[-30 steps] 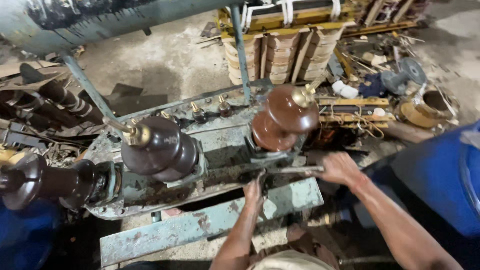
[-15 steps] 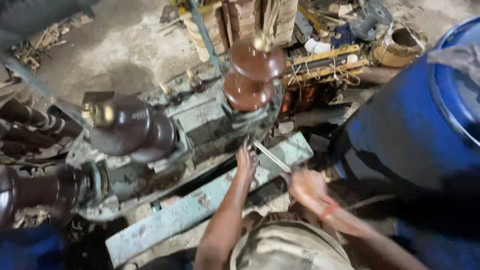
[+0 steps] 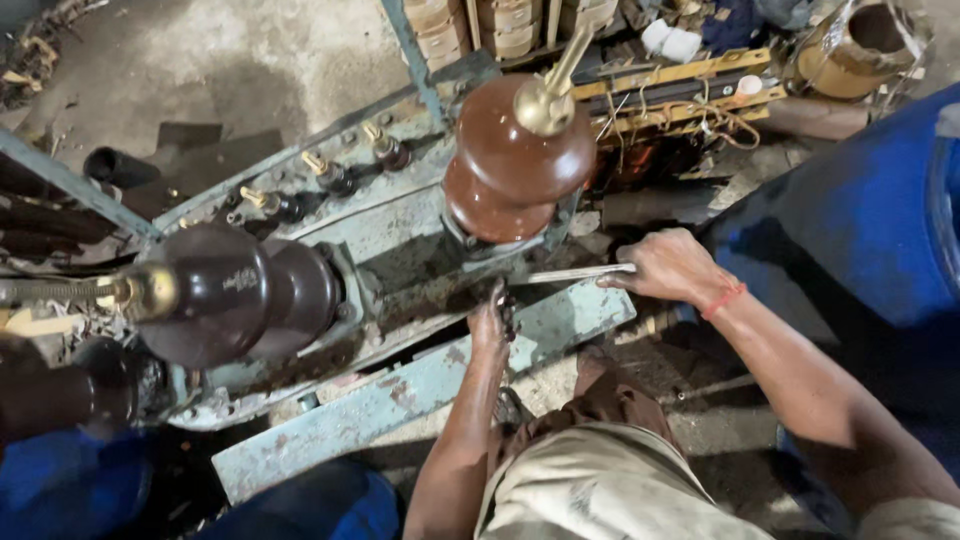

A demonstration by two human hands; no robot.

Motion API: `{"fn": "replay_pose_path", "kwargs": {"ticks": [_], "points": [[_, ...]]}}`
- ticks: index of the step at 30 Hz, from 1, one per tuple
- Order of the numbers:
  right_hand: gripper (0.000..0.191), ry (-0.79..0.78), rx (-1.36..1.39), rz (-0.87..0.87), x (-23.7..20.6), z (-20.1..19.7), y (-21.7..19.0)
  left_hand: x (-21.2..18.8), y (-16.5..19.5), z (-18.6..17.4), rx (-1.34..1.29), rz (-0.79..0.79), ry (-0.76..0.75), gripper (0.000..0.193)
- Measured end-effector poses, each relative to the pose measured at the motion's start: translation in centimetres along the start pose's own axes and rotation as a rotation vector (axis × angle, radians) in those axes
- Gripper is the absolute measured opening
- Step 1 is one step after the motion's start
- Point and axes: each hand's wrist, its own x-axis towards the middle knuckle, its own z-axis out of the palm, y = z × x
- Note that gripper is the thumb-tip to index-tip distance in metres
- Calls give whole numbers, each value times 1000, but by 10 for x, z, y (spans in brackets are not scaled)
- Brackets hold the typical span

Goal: The person uses wrenches to loosen and unscrew bolts on a metal tank fitted with porcelain bushings, working around the flange and repositioning the wrenches on different fasteners. They move along the assembly, holding the hardware by hand while turning the bolts loose.

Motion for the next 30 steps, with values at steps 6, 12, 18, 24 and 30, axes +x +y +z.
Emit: {"fn": "replay_pose_path", "kwargs": {"ticks": [6,12,18,24,30], "points": [[86,10,-226,42,7,-23,-9,3,-1,6,361,463,29,49],[79,125,-190,122,-14,-12,-33,-30,24,14,-3,77,-219,58],[67,218,-90,325,-75,10,-84,-40,27,18,-411,123,-320,46],[56,263,93,589,-123,117,-185,-13,18,8,-211,-92,-184,45],[53,111,-67,452,-127,97,-122,-1,-5,-10,-53,-203,-291,50]]}}
